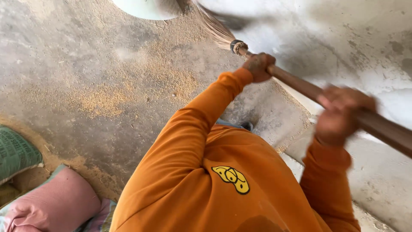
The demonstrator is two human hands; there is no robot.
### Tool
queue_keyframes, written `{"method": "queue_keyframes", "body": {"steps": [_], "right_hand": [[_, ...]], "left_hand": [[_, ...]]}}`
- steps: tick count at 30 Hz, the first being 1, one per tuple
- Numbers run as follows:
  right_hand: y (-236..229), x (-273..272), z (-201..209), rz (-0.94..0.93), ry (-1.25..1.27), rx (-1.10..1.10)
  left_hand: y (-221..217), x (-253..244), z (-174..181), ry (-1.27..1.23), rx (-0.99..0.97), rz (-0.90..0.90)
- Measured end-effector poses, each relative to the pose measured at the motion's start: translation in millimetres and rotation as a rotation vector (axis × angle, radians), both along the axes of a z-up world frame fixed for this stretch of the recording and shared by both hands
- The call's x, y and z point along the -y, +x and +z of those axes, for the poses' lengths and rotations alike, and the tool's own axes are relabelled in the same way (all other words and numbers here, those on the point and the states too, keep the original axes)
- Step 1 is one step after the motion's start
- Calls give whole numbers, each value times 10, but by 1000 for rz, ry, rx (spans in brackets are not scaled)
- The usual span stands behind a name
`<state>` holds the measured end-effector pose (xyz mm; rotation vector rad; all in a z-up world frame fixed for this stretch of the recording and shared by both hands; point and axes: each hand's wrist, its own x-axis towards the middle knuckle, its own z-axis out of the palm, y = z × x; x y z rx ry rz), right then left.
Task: The person is sweeping rice husks on the concrete floor of a warehouse.
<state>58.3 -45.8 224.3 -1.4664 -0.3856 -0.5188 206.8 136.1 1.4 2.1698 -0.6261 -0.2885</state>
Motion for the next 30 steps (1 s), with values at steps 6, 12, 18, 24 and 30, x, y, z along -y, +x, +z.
{"method": "queue_keyframes", "body": {"steps": [6, 12, 18, 24, 30], "right_hand": [[468, -769, -654, 321, -22, -238], [226, -504, -50, 504, 106, -276], [-233, 542, 551, 371, 27, -140], [138, -54, 142, 281, 46, -122], [296, -809, -668, 416, -58, -238]], "left_hand": [[-223, -461, -1401, 122, -107, 107], [-662, -660, -381, 157, 6, 336], [-580, -331, 953, -41, 26, 250], [13, -214, 277, -177, 116, 50], [-431, -649, -1683, 179, -91, 98]]}}
